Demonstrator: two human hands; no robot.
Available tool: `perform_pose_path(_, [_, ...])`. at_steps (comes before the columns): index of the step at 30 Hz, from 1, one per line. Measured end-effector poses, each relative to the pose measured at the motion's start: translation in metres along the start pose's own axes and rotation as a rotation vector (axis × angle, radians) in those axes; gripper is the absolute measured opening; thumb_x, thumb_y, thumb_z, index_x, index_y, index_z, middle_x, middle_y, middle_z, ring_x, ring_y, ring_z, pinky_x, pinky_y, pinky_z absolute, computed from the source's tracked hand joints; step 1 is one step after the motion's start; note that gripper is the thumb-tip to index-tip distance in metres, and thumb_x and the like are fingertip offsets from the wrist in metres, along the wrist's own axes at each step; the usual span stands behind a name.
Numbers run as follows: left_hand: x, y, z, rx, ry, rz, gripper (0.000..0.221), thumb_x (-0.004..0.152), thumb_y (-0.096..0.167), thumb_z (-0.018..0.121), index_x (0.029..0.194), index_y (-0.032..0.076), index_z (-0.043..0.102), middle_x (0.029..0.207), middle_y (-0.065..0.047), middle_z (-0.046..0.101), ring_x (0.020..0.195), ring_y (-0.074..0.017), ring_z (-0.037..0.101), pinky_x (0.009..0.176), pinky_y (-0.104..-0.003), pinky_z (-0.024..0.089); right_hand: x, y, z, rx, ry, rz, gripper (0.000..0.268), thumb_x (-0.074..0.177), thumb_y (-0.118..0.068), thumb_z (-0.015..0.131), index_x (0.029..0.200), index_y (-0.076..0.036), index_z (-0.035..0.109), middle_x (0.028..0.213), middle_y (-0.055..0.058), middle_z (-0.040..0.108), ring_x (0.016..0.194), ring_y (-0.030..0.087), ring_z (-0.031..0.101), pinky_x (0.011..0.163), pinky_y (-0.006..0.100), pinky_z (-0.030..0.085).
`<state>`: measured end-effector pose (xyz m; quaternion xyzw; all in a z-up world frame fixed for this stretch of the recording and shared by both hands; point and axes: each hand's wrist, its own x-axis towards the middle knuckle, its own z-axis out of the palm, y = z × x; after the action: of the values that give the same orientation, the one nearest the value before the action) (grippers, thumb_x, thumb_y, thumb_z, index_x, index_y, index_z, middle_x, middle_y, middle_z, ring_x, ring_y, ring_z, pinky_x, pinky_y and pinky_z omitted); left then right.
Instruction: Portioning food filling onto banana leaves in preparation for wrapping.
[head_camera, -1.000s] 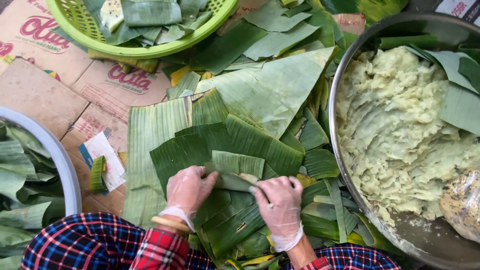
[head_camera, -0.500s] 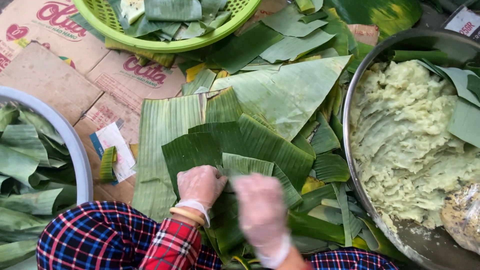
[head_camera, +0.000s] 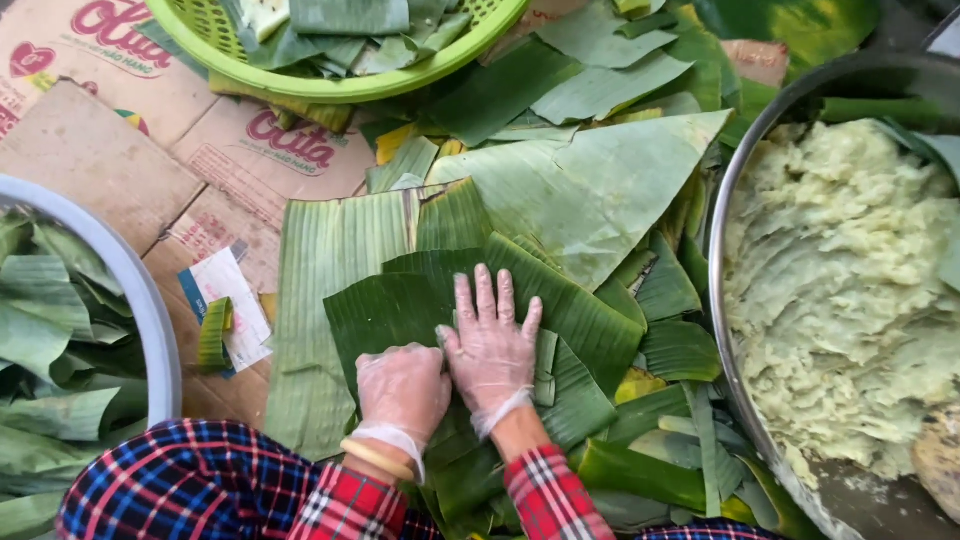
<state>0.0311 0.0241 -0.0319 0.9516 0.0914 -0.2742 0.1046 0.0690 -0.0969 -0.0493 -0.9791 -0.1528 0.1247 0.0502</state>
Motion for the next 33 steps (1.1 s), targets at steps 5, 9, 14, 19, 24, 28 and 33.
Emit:
perform_pose_path(5, [-0.022, 0.005, -0.017, 0.083, 0.252, 0.099, 0.016, 0.079, 0.035, 0.074, 0.077, 0.02, 0.075, 0.079, -0.004, 0.071, 0.072, -0.0285, 0.068, 0.071, -0.047, 0.046, 0.001, 0.004, 0.009, -0.077, 0.349, -0.07, 0.078, 0.091, -0.061, 0.054, 0.159, -0.027, 0.038, 0.17, 0.007, 0.022, 0.155, 0.037, 0.02, 0.112, 0.076, 0.019])
perform_pose_path(9, [-0.018, 0.004, -0.01, 0.107, 0.243, 0.092, 0.017, 0.079, 0.037, 0.074, 0.078, 0.019, 0.075, 0.079, -0.004, 0.071, 0.072, -0.0276, 0.068, 0.072, -0.047, 0.046, 0.004, 0.005, 0.015, -0.091, 0.365, -0.059, 0.077, 0.091, -0.063, 0.051, 0.159, -0.028, 0.038, 0.17, 0.007, 0.023, 0.154, 0.039, 0.021, 0.111, 0.077, 0.019])
perform_pose_path(14, [-0.013, 0.005, -0.007, 0.111, 0.215, 0.066, 0.017, 0.082, 0.035, 0.071, 0.08, 0.019, 0.077, 0.08, -0.002, 0.074, 0.071, -0.0276, 0.071, 0.071, -0.046, 0.049, 0.01, 0.017, 0.017, -0.053, 0.286, -0.108, 0.081, 0.092, -0.064, 0.048, 0.161, -0.025, 0.029, 0.17, 0.004, 0.02, 0.155, 0.038, 0.014, 0.113, 0.075, 0.011])
perform_pose_path(19, [-0.018, 0.002, 0.003, 0.085, 0.286, 0.107, 0.016, 0.081, 0.033, 0.069, 0.076, 0.018, 0.073, 0.079, -0.004, 0.072, 0.071, -0.0296, 0.07, 0.071, -0.047, 0.048, 0.013, 0.03, 0.009, -0.136, 0.33, -0.02, 0.076, 0.097, -0.064, 0.042, 0.162, -0.027, 0.028, 0.171, 0.005, 0.017, 0.156, 0.037, 0.014, 0.115, 0.073, 0.013])
perform_pose_path(24, [-0.012, 0.006, 0.001, 0.118, 0.319, 0.13, 0.017, 0.077, 0.031, 0.072, 0.071, 0.016, 0.072, 0.076, -0.005, 0.072, 0.067, -0.0296, 0.069, 0.068, -0.047, 0.048, 0.012, 0.032, 0.01, -0.117, 0.331, -0.012, 0.078, 0.096, -0.067, 0.041, 0.162, -0.029, 0.027, 0.172, 0.004, 0.013, 0.157, 0.036, 0.007, 0.116, 0.074, 0.008])
perform_pose_path(28, [-0.011, 0.009, -0.007, 0.117, 0.204, 0.097, 0.02, 0.08, 0.036, 0.071, 0.075, 0.016, 0.074, 0.078, -0.003, 0.073, 0.069, -0.0285, 0.069, 0.073, -0.045, 0.049, 0.007, 0.028, 0.011, -0.083, 0.377, -0.019, 0.081, 0.092, -0.065, 0.052, 0.161, -0.029, 0.032, 0.172, 0.006, 0.016, 0.156, 0.038, 0.012, 0.115, 0.075, 0.013])
perform_pose_path(33, [-0.015, 0.01, -0.01, 0.132, 0.154, 0.101, 0.019, 0.082, 0.037, 0.074, 0.079, 0.018, 0.075, 0.079, -0.001, 0.073, 0.072, -0.0256, 0.069, 0.076, -0.044, 0.05, 0.007, 0.03, 0.022, -0.103, 0.411, -0.018, 0.081, 0.093, -0.066, 0.052, 0.162, -0.029, 0.031, 0.172, 0.006, 0.013, 0.157, 0.038, 0.008, 0.116, 0.075, 0.009])
